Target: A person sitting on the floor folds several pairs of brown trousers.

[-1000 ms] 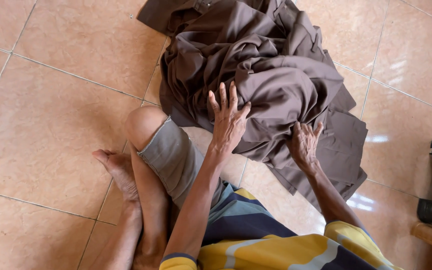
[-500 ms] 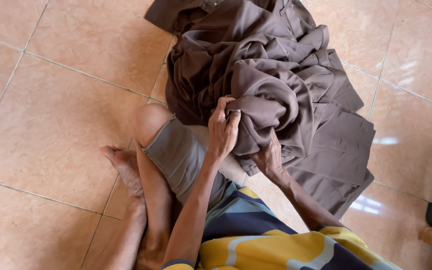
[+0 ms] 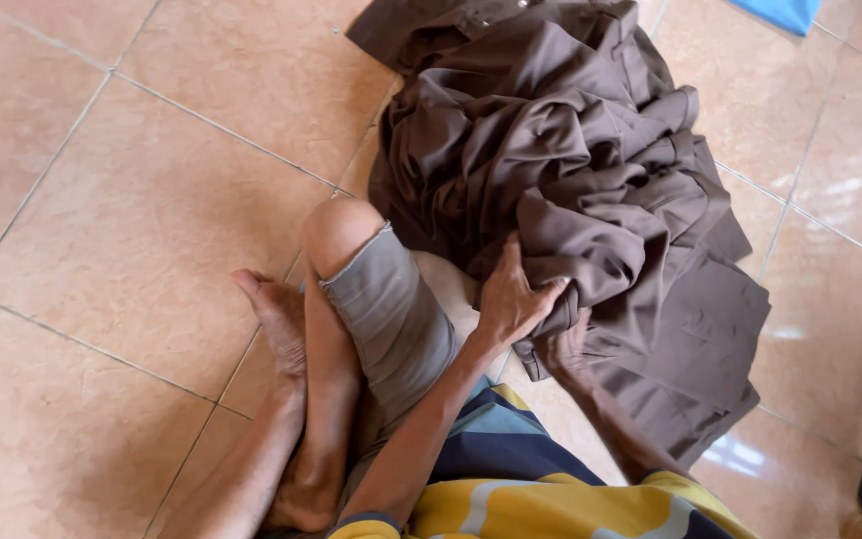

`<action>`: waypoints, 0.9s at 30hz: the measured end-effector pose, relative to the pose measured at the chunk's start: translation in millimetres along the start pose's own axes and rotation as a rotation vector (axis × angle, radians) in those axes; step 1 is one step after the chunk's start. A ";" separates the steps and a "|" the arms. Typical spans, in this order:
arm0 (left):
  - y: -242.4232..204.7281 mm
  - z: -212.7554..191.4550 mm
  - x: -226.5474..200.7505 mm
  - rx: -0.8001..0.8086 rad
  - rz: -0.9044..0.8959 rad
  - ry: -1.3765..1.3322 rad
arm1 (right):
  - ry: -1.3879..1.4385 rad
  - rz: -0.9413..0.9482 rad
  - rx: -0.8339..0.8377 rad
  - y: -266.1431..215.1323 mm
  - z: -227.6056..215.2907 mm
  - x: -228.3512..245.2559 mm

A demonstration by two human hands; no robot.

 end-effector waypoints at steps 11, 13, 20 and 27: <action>0.6 -138.4 -39.0 -0.313 0.124 0.232 | 0.006 -0.417 0.003 27.1 49.6 100.1; 3.1 -164.2 -38.9 -0.419 0.145 0.234 | 0.009 -0.496 0.005 31.2 57.9 119.4; -18.9 -223.4 -26.6 -0.887 0.287 -0.079 | 0.038 -0.805 0.009 41.8 87.0 206.5; -96.5 -278.2 -9.8 -1.111 0.317 -0.246 | 0.073 -1.104 0.019 21.1 121.3 292.2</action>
Point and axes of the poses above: each hand's wrist, its own y-axis towards the middle knuckle, its own z-axis out of the palm, x = y × z, the point moved 1 cm from there along y, towards the middle knuckle, and after that the axes turned 6 degrees about z, right-handed, at the moved point
